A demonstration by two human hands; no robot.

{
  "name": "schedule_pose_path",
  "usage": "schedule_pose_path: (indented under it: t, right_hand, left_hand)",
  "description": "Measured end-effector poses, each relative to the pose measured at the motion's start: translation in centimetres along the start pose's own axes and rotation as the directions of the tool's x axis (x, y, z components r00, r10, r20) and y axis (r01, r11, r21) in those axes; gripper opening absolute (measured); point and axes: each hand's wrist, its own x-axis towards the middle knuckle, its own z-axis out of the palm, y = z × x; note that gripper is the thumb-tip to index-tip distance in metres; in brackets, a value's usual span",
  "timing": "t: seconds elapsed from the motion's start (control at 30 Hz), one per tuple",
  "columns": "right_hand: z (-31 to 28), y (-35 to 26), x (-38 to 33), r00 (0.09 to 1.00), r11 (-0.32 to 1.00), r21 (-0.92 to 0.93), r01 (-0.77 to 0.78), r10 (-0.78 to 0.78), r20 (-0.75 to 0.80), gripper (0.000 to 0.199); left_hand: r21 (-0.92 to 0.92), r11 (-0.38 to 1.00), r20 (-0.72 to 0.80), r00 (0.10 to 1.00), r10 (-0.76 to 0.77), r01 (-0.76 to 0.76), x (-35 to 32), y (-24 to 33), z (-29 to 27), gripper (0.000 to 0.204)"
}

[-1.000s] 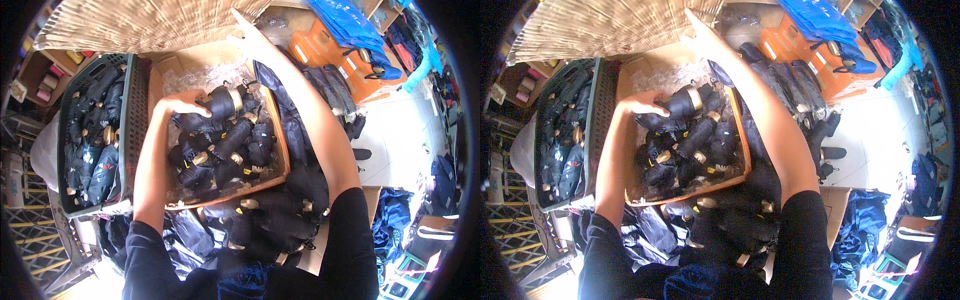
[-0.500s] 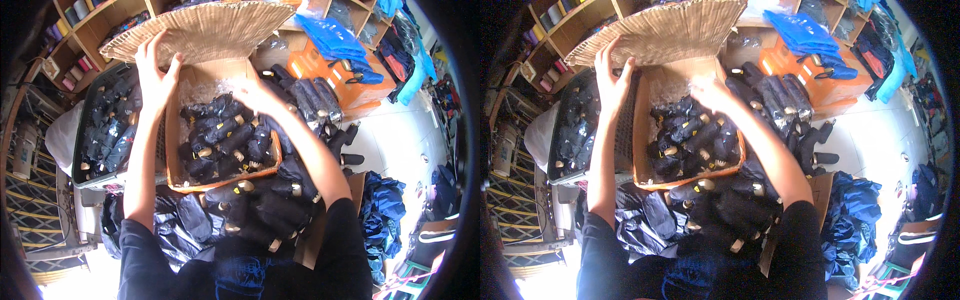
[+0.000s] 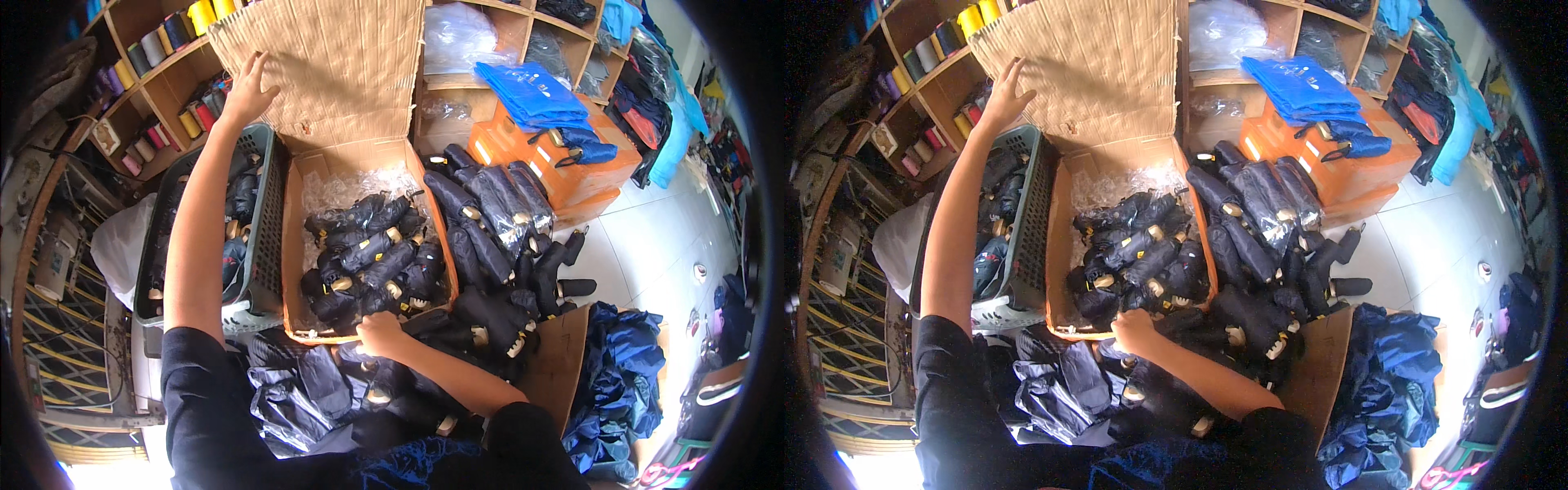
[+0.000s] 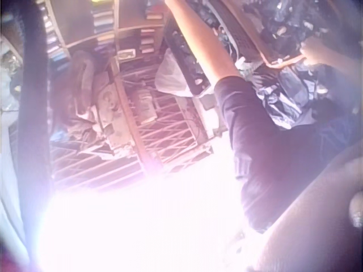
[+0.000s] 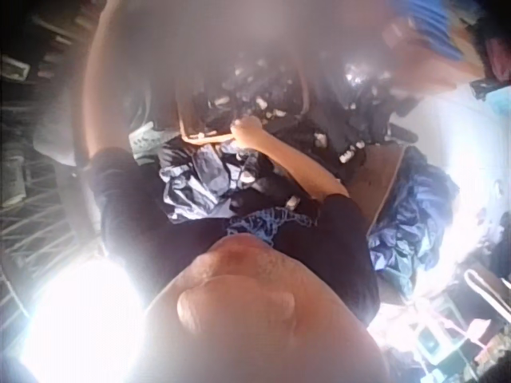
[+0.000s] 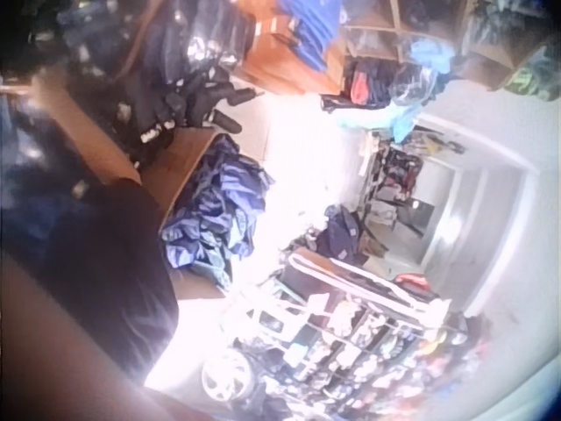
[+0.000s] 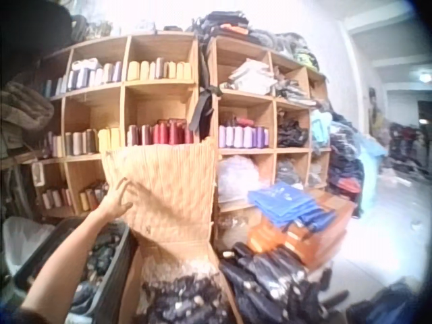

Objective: The person folds black umbrellas and places them into a cardboard box. The person repeatedly picks up umbrellas, folds them, and arranges them inside the box.

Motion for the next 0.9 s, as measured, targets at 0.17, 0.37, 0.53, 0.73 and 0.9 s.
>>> schedule_pose_path:
  t: [0.17, 0.37, 0.53, 0.73, 0.9]
  right_hand:
    - [1.1, -1.9, -1.2, 0.994, 0.998, -0.024, -0.051, 0.049, -0.096, 0.017]
    - [2.0, -1.6, -3.2, 0.973, 0.999, 0.048, 0.005, 0.006, -0.229, 0.022]
    - [-5.2, 2.9, -2.3, 0.967, 0.924, 0.332, -0.191, 0.118, 0.228, 0.03]
    - [-15.2, 20.7, 7.5, 0.727, 0.813, 0.574, 0.097, 0.336, -0.599, 0.018]
    - [-22.0, 30.7, 19.0, 0.448, 0.819, 0.557, 0.138, 0.45, -0.772, 0.053]
  left_hand:
    - [0.034, 0.998, 0.179, 0.982, -0.065, 0.06, -0.5, -0.2, -0.2, 0.086]
    - [0.144, 0.976, 0.174, 0.966, -0.189, 0.165, 1.0, -1.8, -1.0, 0.086]
    - [0.278, 0.928, 0.291, 0.899, -0.328, 0.248, 2.2, -1.7, 1.0, 0.079]
    - [0.122, 0.953, 0.127, 0.947, -0.294, 0.279, -1.3, -7.2, 8.1, 0.071]
    - [0.131, 0.964, 0.034, 0.971, -0.236, 0.23, -4.5, -7.5, 11.3, 0.083]
